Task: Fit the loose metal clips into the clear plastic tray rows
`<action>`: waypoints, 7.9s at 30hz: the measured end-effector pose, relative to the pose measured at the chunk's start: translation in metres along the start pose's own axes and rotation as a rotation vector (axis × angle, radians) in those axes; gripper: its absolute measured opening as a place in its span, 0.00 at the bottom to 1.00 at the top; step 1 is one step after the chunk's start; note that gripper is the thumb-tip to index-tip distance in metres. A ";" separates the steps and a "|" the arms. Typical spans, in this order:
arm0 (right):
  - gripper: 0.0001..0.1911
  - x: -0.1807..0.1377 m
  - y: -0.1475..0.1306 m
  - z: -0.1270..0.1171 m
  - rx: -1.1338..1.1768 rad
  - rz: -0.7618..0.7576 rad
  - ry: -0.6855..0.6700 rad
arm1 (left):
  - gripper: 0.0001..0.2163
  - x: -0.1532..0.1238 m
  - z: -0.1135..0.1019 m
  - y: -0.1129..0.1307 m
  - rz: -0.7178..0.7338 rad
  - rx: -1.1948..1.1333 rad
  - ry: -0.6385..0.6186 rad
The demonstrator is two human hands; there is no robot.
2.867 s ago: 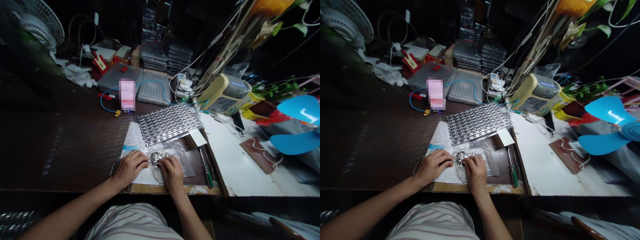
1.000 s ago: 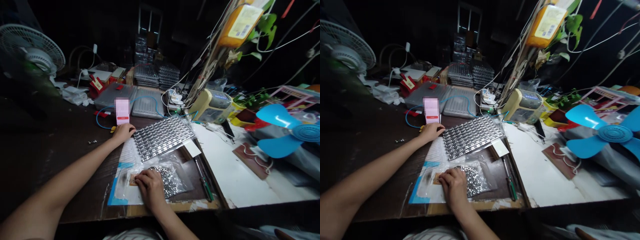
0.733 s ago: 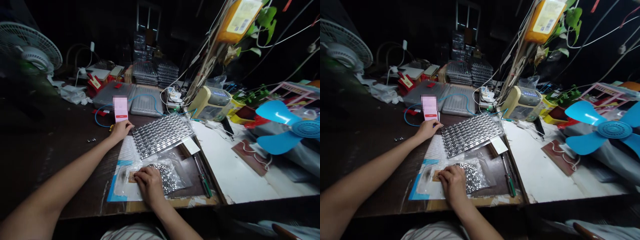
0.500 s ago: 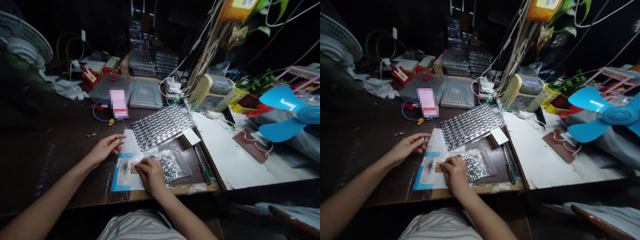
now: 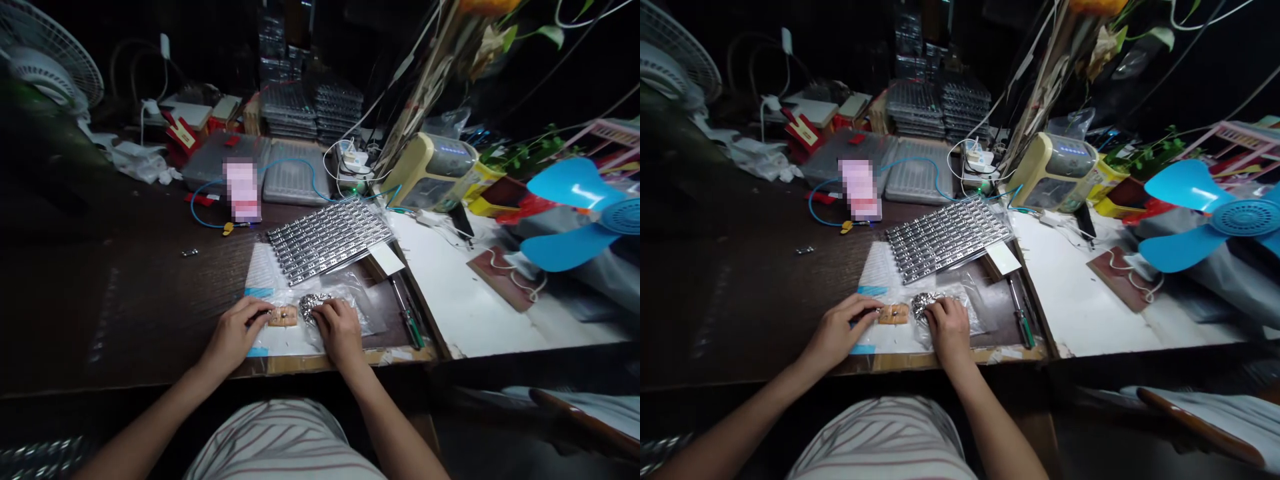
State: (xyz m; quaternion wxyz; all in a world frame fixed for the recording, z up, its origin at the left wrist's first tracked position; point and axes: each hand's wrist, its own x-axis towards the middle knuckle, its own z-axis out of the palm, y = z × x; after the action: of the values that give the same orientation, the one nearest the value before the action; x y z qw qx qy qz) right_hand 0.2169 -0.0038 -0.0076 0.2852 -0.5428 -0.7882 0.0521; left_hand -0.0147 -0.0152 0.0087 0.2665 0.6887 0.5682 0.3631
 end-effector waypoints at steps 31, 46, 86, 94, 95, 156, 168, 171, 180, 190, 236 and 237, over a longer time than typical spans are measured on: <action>0.03 0.026 -0.041 0.011 0.207 -0.027 -0.098 | 0.07 0.009 0.018 -0.005 0.000 -0.069 0.084; 0.19 0.017 -0.003 -0.016 -0.093 -0.185 -0.183 | 0.07 0.017 0.013 -0.001 -0.120 -0.170 0.087; 0.12 0.013 -0.009 -0.007 0.239 -0.085 0.019 | 0.06 0.034 0.016 0.011 0.178 -0.006 0.038; 0.04 0.023 -0.041 0.014 0.192 -0.092 -0.089 | 0.10 0.114 -0.086 -0.079 -0.030 0.316 0.305; 0.03 0.023 -0.042 0.016 0.184 -0.095 -0.085 | 0.10 0.116 -0.092 -0.090 -0.036 0.345 0.299; 0.05 0.008 0.005 -0.013 0.220 -0.030 0.031 | 0.07 0.007 0.024 0.003 0.150 0.110 -0.043; 0.05 0.026 -0.043 0.014 0.071 -0.100 -0.115 | 0.06 0.009 0.018 0.001 0.003 -0.056 0.103; 0.06 0.026 -0.045 0.016 0.065 -0.102 -0.129 | 0.05 0.010 0.019 0.000 0.014 -0.053 0.094; 0.23 0.017 0.002 -0.046 -0.040 -0.159 -0.274 | 0.07 0.009 0.018 0.000 0.008 -0.042 0.084; 0.04 0.018 0.015 -0.065 -0.053 -0.303 -0.450 | 0.08 0.009 0.018 -0.001 0.005 -0.031 0.069; 0.08 0.012 0.018 -0.006 0.194 0.085 0.029 | 0.05 0.015 0.037 0.014 0.226 0.090 -0.042; 0.08 0.012 0.019 -0.006 0.197 0.084 0.030 | 0.05 0.016 0.037 0.014 0.226 0.087 -0.043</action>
State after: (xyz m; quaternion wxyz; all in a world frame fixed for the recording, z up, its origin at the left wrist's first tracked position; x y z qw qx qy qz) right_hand 0.2324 0.0129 -0.0053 0.3462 -0.5457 -0.7515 0.1331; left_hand 0.0246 -0.0012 0.0004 0.2056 0.7671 0.4962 0.3509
